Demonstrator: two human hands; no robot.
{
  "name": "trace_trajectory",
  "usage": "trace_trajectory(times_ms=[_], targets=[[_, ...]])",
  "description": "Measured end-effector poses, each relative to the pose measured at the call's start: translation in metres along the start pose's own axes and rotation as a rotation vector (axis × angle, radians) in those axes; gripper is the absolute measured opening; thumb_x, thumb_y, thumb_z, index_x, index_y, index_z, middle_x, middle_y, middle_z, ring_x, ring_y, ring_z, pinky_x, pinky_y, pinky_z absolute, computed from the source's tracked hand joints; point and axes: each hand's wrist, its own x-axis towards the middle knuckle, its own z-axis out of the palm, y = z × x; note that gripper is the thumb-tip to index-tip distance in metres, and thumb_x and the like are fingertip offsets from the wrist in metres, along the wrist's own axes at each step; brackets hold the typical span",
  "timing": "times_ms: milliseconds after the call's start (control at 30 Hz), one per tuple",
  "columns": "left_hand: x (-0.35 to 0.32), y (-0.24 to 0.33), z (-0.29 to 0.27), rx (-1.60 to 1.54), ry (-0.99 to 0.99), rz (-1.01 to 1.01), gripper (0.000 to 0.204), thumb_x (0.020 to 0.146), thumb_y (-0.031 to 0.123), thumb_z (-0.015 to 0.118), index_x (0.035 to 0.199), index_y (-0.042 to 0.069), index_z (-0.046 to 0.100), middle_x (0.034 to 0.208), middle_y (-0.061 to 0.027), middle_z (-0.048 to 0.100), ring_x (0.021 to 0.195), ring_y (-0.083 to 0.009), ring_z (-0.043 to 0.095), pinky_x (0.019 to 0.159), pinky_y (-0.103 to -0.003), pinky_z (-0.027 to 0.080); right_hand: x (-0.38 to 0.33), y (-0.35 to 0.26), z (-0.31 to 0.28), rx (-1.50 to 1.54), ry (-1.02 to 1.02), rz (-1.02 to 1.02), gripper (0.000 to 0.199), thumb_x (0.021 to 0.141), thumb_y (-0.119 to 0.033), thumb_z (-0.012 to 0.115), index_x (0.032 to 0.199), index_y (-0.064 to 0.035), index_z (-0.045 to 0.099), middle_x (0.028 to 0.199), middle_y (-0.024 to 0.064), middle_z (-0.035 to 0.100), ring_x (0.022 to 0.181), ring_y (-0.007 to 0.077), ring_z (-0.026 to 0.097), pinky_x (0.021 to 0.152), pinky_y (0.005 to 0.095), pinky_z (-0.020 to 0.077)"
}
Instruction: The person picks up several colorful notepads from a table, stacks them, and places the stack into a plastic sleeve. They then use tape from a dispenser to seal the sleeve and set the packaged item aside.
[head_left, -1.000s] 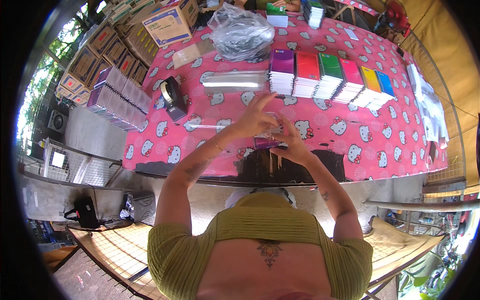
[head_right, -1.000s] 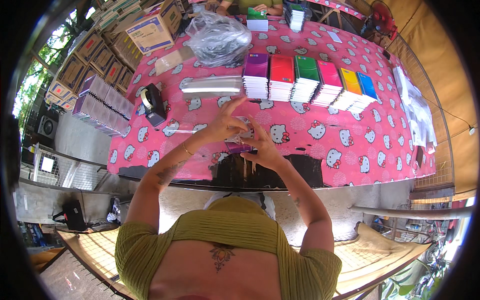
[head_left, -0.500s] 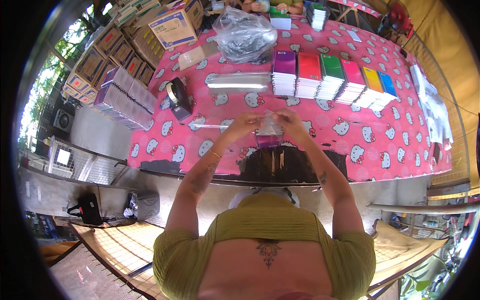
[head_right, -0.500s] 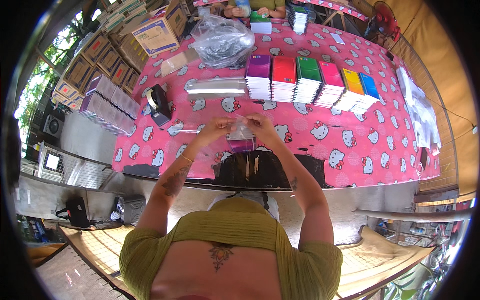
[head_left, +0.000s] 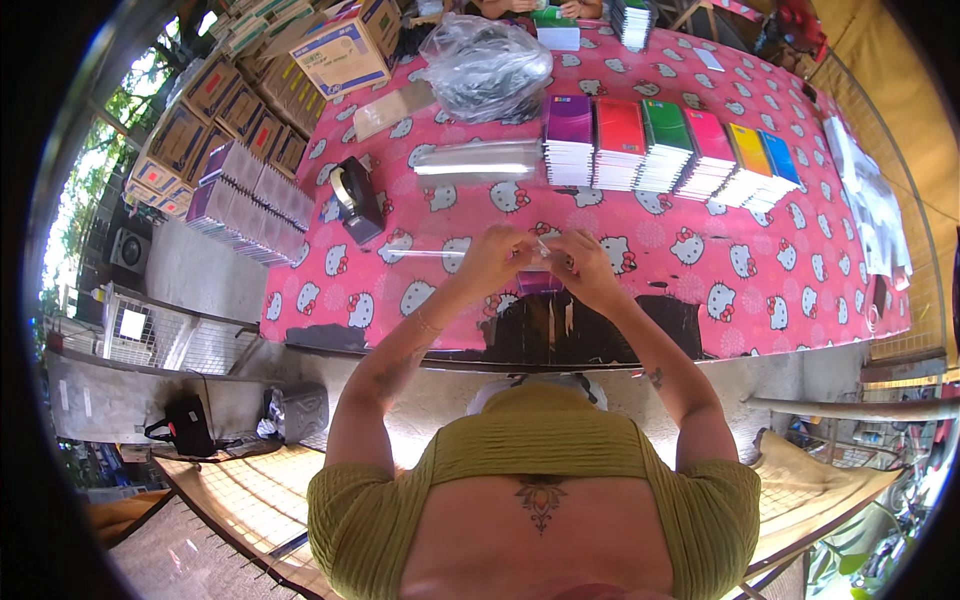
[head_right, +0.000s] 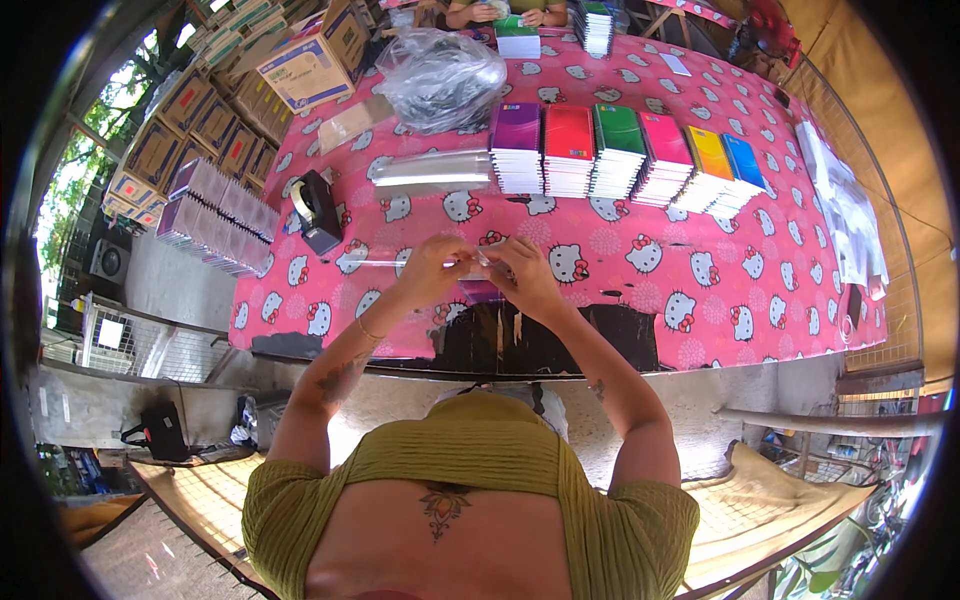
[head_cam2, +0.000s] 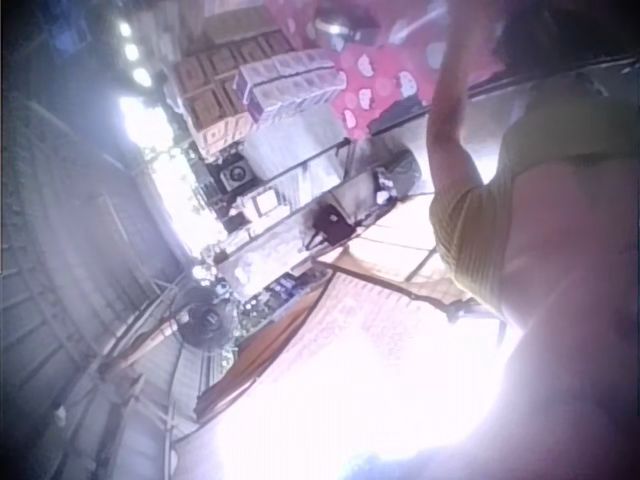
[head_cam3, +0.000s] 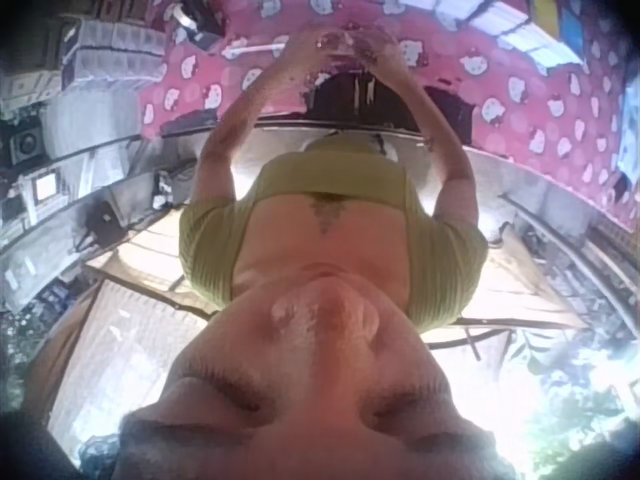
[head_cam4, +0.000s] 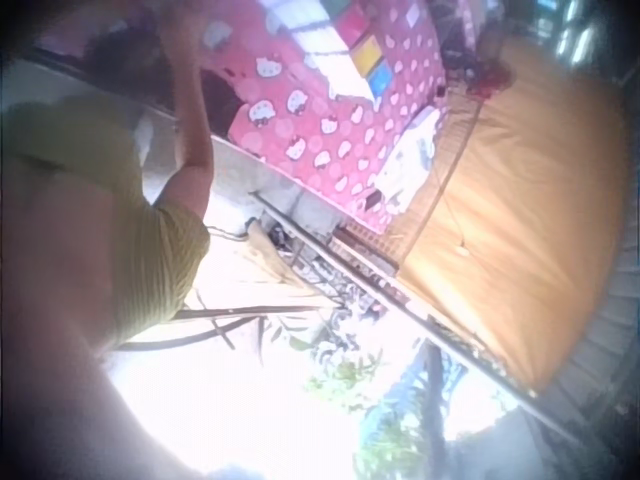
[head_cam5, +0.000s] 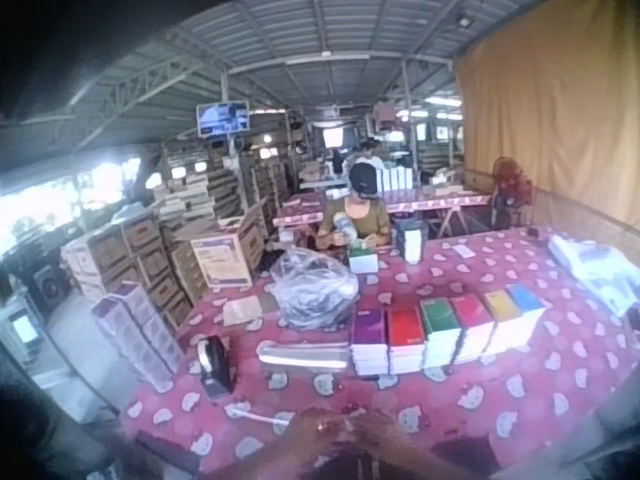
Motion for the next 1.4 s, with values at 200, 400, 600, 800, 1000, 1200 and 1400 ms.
trace_trajectory(times_ms=[200, 400, 600, 800, 1000, 1200, 1400], targets=[[0.019, 0.009, 0.005, 0.140, -0.026, -0.069, 0.019, 0.080, 0.020, 0.073, 0.091, 0.005, 0.070, 0.075, -0.0103, 0.072, 0.070, -0.0260, 0.071, 0.068, -0.037, 0.056, 0.001, -0.004, 0.005, -0.054, 0.069, 0.104, 0.038, 0.076, -0.004, 0.074, 0.110, -0.0054, 0.057, 0.113, 0.0133, 0.060, 0.105, 0.0336, 0.057, 0.087, 0.0426, 0.0468], [0.025, 0.007, -0.003, -0.004, -0.087, -0.131, 0.019, 0.080, 0.019, 0.074, 0.091, 0.004, 0.071, 0.083, -0.0103, 0.072, 0.074, -0.0256, 0.071, 0.068, -0.037, 0.055, 0.003, -0.010, 0.004, -0.043, 0.101, 0.144, 0.046, 0.078, -0.006, 0.076, 0.119, -0.0065, 0.057, 0.117, 0.0143, 0.057, 0.113, 0.0344, 0.055, 0.094, 0.0426, 0.0455], [-0.002, 0.053, -0.020, -0.258, 0.435, 0.097, 0.021, 0.078, 0.013, 0.079, 0.095, 0.004, 0.070, 0.100, -0.0106, 0.070, 0.083, -0.0271, 0.068, 0.072, -0.039, 0.054, 0.002, -0.016, -0.012, -0.170, -0.055, 0.052, 0.036, 0.076, -0.018, 0.079, 0.109, -0.0102, 0.068, 0.114, 0.0074, 0.061, 0.110, 0.0308, 0.056, 0.092, 0.0436, 0.0457], [-0.007, -0.003, -0.002, 0.069, 0.172, 0.325, 0.023, 0.080, 0.013, 0.076, 0.101, 0.006, 0.070, 0.083, -0.0096, 0.065, 0.085, -0.0273, 0.063, 0.081, -0.041, 0.050, 0.008, -0.014, -0.012, -0.142, -0.100, 0.012, 0.028, 0.076, -0.011, 0.077, 0.102, -0.0095, 0.069, 0.100, 0.0063, 0.065, 0.102, 0.0293, 0.060, 0.089, 0.0435, 0.0458], [0.006, -0.014, 0.008, 0.004, 0.190, 0.074, 0.018, 0.082, 0.016, 0.075, 0.096, 0.006, 0.071, 0.074, -0.0106, 0.065, 0.076, -0.0293, 0.063, 0.071, -0.040, 0.051, 0.012, -0.025, -0.010, -0.133, -0.038, 0.163, 0.038, 0.077, -0.004, 0.074, 0.112, -0.0108, 0.061, 0.084, 0.0061, 0.065, 0.090, 0.0307, 0.062, 0.087, 0.0450, 0.0449], [0.019, -0.012, 0.004, 0.052, 0.051, 0.002, 0.019, 0.081, 0.023, 0.075, 0.089, 0.006, 0.072, 0.072, -0.0092, 0.070, 0.073, -0.0269, 0.067, 0.068, -0.039, 0.053, 0.005, -0.027, 0.009, -0.245, 0.078, 0.209, 0.050, 0.076, -0.005, 0.075, 0.121, -0.0102, 0.053, 0.102, 0.0132, 0.060, 0.098, 0.0359, 0.060, 0.089, 0.0462, 0.0447], [0.022, -0.003, 0.014, 0.140, 0.041, -0.183, 0.019, 0.083, 0.021, 0.074, 0.086, 0.004, 0.069, 0.075, -0.0108, 0.069, 0.072, -0.0260, 0.067, 0.066, -0.040, 0.053, -0.005, -0.005, 0.016, 0.237, 0.261, 0.514, 0.056, 0.078, -0.005, 0.078, 0.128, -0.0096, 0.052, 0.111, 0.0088, 0.050, 0.100, 0.0223, 0.055, 0.088, 0.0359, 0.0476]])
